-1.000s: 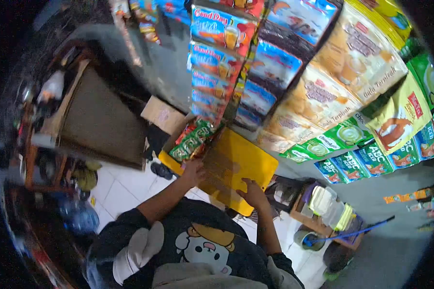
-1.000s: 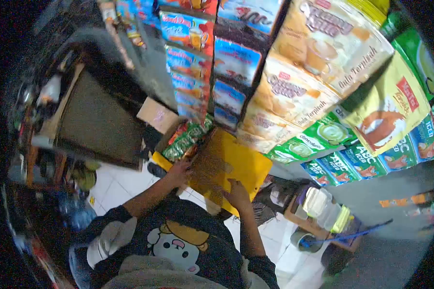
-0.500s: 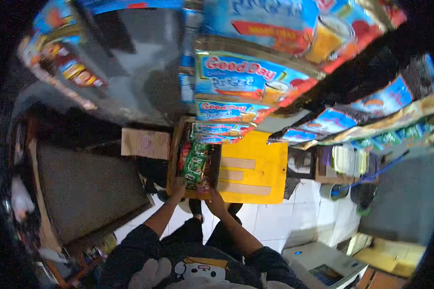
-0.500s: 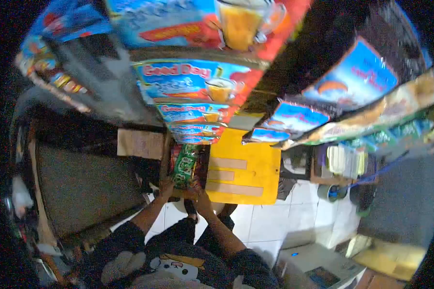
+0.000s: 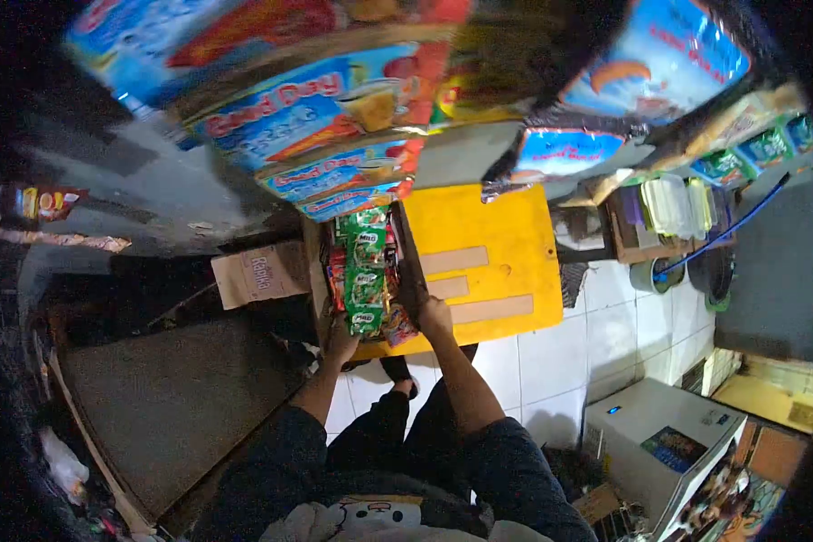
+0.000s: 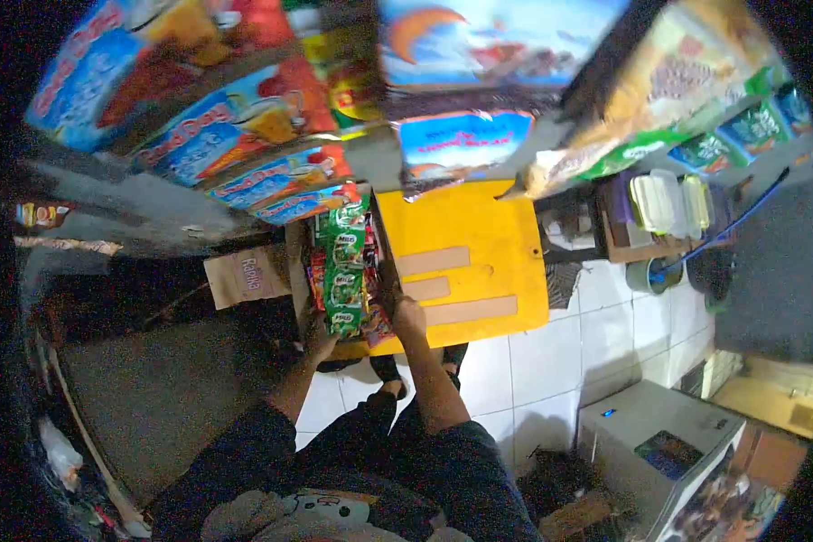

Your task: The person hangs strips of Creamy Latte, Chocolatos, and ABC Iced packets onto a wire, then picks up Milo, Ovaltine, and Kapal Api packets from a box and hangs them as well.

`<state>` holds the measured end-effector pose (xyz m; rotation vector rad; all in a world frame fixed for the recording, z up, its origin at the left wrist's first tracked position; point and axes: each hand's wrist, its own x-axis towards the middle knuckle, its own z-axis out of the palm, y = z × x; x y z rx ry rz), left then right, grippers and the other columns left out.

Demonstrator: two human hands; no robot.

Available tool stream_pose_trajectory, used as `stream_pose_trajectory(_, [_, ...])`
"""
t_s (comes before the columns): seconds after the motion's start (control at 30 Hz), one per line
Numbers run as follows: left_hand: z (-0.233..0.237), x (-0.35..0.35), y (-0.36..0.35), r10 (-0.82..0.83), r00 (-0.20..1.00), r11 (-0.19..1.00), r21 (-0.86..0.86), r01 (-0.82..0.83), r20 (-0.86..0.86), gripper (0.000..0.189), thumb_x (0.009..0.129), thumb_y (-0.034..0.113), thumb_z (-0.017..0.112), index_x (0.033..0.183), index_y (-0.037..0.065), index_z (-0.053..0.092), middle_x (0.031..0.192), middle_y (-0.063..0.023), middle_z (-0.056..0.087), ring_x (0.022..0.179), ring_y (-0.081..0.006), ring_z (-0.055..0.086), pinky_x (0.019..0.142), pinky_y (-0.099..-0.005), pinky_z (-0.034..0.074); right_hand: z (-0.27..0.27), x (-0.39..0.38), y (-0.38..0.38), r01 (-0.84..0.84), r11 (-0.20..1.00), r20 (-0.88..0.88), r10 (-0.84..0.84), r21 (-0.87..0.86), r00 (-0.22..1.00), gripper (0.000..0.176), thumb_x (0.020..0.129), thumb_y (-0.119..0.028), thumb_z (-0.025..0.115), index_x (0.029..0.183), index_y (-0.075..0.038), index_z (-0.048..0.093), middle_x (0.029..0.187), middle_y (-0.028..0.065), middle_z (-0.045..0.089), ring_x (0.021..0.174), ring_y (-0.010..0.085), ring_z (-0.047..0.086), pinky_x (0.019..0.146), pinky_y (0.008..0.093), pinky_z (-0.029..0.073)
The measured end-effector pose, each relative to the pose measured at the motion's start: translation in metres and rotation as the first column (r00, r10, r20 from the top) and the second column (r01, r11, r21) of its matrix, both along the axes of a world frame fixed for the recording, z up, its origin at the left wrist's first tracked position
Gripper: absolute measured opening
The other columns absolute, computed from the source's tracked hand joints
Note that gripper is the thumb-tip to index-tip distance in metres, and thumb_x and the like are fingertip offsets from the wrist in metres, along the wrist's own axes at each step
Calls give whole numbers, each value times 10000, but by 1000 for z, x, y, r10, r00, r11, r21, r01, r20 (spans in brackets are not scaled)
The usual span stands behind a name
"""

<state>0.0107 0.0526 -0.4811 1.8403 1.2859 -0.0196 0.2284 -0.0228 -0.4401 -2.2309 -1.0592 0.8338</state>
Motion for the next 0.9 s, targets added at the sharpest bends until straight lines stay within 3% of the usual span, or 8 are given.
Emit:
stream_pose_trajectory(0.03, [-23, -5, 2, -55, 998, 983, 179, 49, 32, 615, 684, 185, 616, 1192, 32, 303, 1112, -208, 436, 996, -356, 449, 842, -404, 353, -6, 0, 0, -27, 998, 72, 32, -64, 997, 188, 755, -140, 437, 848, -15, 542, 696, 217, 559, 682, 364, 566, 595, 425, 467])
stream_pose_trajectory(0.33, [-22, 3, 37, -435, 894, 892, 187, 412, 106, 540, 678, 207, 628, 1104, 11, 359, 1006, -222, 464, 940, -367, 466, 786, -406, 383, -18, -9, -17, 162, 944, 292, -75, -288, 953, 157, 718, -100, 465, 748, 17, 566, 770, 212, 580, 710, 327, 587, 607, 393, 481])
stream_pose_trajectory(0.4, [-37, 21, 45, -450, 888, 882, -110, 459, 97, 524, 680, 244, 632, 1077, 7, 387, 1016, -193, 475, 929, -310, 477, 788, -388, 378, -64, 0, -39, 150, 953, 359, -48, -262, 932, 190, 722, -83, 449, 847, 4, 562, 760, 207, 581, 699, 332, 583, 607, 406, 475])
stream_pose_trajectory(0.53, [-15, 62, 40, -469, 872, 850, -200, 488, 137, 331, 705, 199, 605, 942, 13, 468, 940, -203, 501, 877, -348, 490, 747, -401, 389, -9, 10, -53, 143, 977, 335, -85, -156, 939, 244, 723, -63, 434, 934, -49, 556, 758, 181, 587, 664, 338, 579, 598, 428, 464])
stream_pose_trajectory(0.6, [-40, 61, 24, -462, 862, 882, 5, 472, 211, 275, 703, 200, 603, 867, 16, 481, 893, -192, 506, 827, -348, 495, 717, -411, 393, -11, 10, -56, 255, 949, 311, -190, -185, 931, 352, 697, -103, 477, 1046, -69, 508, 696, 218, 567, 632, 358, 569, 569, 425, 461])
stream_pose_trajectory(0.67, [-47, 59, 16, -437, 877, 891, 229, 392, 198, 237, 706, 165, 595, 845, 11, 481, 857, -188, 499, 806, -347, 488, 711, -411, 392, -15, -10, -51, 191, 977, 569, -107, -91, 816, 242, 749, -113, 461, 975, -94, 544, 1144, 119, 445, 1065, 274, 412, 847, 414, 357])
stream_pose_trajectory(0.83, [-47, 41, 16, -240, 880, 968, 27, 251, 410, 144, 734, 77, 542, 820, 15, 445, 835, -164, 469, 770, -279, 488, 693, -341, 389, -20, -59, -38, 14, 964, 647, -189, 266, 739, 158, 742, -123, 453, 874, -66, 518, 1251, 117, 325, 1133, 315, 321, 938, 429, 262])
stream_pose_trajectory(0.9, [-37, 42, 21, -18, 891, 986, -141, 92, 455, 159, 767, 98, 520, 872, 32, 419, 831, -125, 479, 717, -204, 485, 625, -322, 396, -29, -66, -45, 15, 990, 471, -80, 140, 878, 189, 793, -116, 394, 935, -26, 480, 1157, 151, 411, 1032, 311, 412, 883, 399, 324])
